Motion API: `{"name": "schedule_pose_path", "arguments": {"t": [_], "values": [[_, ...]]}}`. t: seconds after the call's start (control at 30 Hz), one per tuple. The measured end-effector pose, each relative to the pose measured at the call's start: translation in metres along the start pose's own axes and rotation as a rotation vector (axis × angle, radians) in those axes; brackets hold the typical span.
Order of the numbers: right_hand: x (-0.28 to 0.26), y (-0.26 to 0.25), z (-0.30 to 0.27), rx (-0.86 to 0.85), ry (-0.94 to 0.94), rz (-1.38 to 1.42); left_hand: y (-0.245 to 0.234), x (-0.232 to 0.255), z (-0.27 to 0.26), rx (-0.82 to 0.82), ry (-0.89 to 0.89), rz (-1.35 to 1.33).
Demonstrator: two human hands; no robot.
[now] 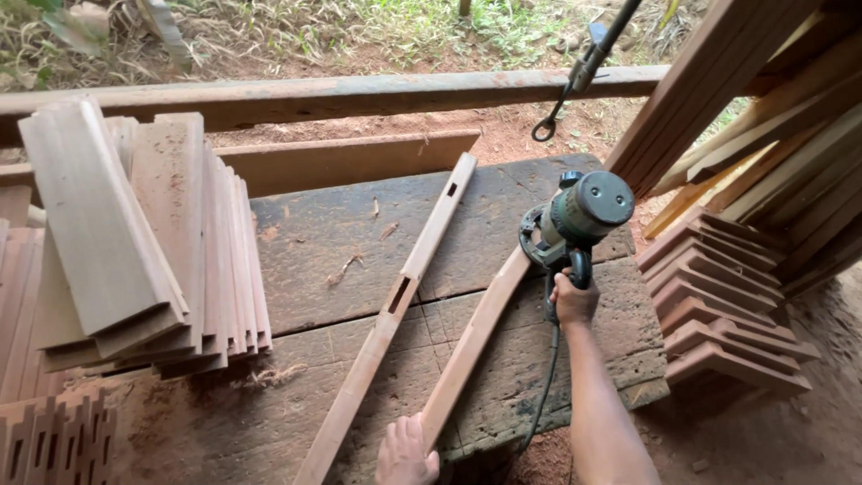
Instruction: Routing slots into wooden pieces using a hand-held power router.
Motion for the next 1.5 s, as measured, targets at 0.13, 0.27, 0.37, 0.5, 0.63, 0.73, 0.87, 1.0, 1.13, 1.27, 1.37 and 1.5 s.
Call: {"name": "schedule_pose_path", "arguments": {"t": [0.13, 0.27, 0.37, 0.5, 0.63, 0.73, 0.87, 1.0, 1.13, 1.27, 1.37, 1.5], "values": [[-0.02, -0.008, -0.002, -0.067, -0.016, -0.044, -0.001, 0.004, 0.01, -0.274, 0.004, -0.039], [-0.019, -0.026, 0.017, -0.108, -0.022, -0.063, -0.005, 0.007, 0.006, -0.283, -0.042, -0.044], [-0.034, -0.035, 0.024, -0.17, -0.054, -0.098, -0.011, 0.008, 0.006, -0.185, -0.026, 0.003], [-0.047, -0.044, 0.03, -0.207, -0.042, -0.102, -0.011, 0.005, 0.006, -0.125, -0.025, -0.029], [-0.023, -0.045, 0.051, -0.202, -0.066, -0.022, 0.018, -0.006, 0.002, -0.172, -0.053, 0.016], [-0.017, -0.044, 0.051, -0.152, -0.036, 0.021, -0.008, 0.003, 0.004, 0.015, 0.026, 0.005], [-0.009, -0.042, 0.068, -0.133, -0.032, 0.02, -0.01, 0.004, 0.006, -0.132, -0.028, -0.004], [-0.011, -0.034, 0.077, -0.111, 0.007, 0.045, -0.012, 0.001, 0.008, -0.092, -0.053, -0.07], [-0.033, -0.027, 0.076, -0.08, 0.014, 0.003, -0.02, 0.005, 0.011, -0.175, -0.068, -0.015], [-0.034, -0.022, 0.1, -0.084, -0.007, 0.001, -0.005, -0.002, 0.008, -0.22, -0.103, -0.034], [-0.035, -0.013, 0.113, -0.103, -0.015, 0.032, -0.004, -0.002, 0.007, -0.065, -0.049, -0.102], [-0.037, -0.008, 0.116, -0.1, 0.011, 0.034, -0.006, 0.022, 0.051, -0.129, 0.016, 0.03]]}}
Point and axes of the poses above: each hand's wrist, its own z-axis towards the middle knuckle, its own y-axis out of the palm, x = y × z, the point moved 8 cm from there along z, towards the middle knuckle, and after that the axes turned 12 degrees about y, right-handed, at the moved point
